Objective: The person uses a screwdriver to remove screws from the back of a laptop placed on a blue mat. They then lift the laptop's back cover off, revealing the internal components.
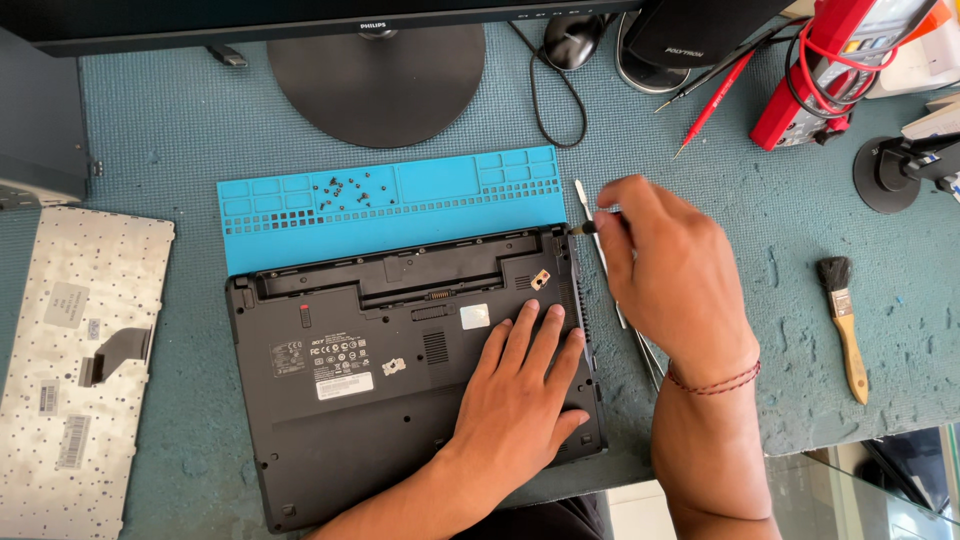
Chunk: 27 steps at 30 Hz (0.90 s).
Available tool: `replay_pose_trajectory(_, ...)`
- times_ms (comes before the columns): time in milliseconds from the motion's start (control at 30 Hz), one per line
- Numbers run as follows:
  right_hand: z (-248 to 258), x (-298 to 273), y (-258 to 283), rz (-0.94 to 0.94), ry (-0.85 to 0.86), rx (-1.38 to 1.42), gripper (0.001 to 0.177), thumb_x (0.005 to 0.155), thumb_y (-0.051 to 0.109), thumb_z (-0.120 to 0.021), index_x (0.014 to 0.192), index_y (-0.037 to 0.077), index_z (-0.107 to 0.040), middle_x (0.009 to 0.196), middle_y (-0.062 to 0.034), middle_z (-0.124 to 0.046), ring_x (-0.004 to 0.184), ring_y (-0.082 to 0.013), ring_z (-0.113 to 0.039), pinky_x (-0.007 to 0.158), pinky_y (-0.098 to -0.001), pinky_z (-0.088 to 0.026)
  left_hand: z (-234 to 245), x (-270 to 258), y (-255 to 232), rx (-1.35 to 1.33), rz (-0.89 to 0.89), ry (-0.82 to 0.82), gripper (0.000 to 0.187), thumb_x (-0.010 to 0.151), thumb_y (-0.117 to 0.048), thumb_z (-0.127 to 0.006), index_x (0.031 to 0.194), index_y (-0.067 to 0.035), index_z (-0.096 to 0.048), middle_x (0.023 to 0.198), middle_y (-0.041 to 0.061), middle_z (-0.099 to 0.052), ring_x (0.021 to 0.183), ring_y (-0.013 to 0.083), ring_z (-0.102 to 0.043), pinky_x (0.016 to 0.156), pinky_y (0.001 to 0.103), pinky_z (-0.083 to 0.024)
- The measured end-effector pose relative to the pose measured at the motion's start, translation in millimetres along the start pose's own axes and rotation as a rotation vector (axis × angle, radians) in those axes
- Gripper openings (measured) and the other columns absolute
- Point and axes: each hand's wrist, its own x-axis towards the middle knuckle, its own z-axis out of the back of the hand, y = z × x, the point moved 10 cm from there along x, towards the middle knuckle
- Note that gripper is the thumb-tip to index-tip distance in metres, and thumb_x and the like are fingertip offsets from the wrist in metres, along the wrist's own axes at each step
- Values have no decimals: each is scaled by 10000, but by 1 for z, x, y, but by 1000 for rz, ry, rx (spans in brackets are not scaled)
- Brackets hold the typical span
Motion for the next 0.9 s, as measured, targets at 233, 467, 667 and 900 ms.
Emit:
replay_pose_trajectory(233,1,-2,-1,-6,-23,-32,254,896,209,-620,1095,52,-594,949,-106,-606,658,-353,-587,537,-459,-451,-1,0,0,14,-1,2,780,728,-470,-718,1345,-63,-470,1440,189,-400,1359,386,-321,1075,493,-290)
replay_pose_trajectory(467,0,0,-2,-29,15,5,211,882,88,-507,1084,69,-562,903,-107,-572,600,-354,-541,534,-470,-431,0,0,0,-4,1,0,770,733,-464,-722,1341,-62,-474,1436,190,-404,1358,388,-322,1073,493,-290)
replay_pose_trajectory(667,-2,-1,-20,-92,-46,-56,117,964,201,-575,978,85,-560,724,-78,-583,578,-336,-538,512,-447,-405,0,0,0,-12,-1,2,763,741,-456,-718,1343,-59,-469,1434,191,-404,1357,389,-322,1071,496,-292)
replay_pose_trajectory(900,-1,-2,-1,-22,36,8,258,858,121,-560,1110,65,-563,957,-117,-532,684,-375,-563,555,-488,-449,1,0,0,-4,-1,-2,774,730,-462,-724,1341,-62,-469,1436,189,-401,1359,387,-320,1074,492,-290)
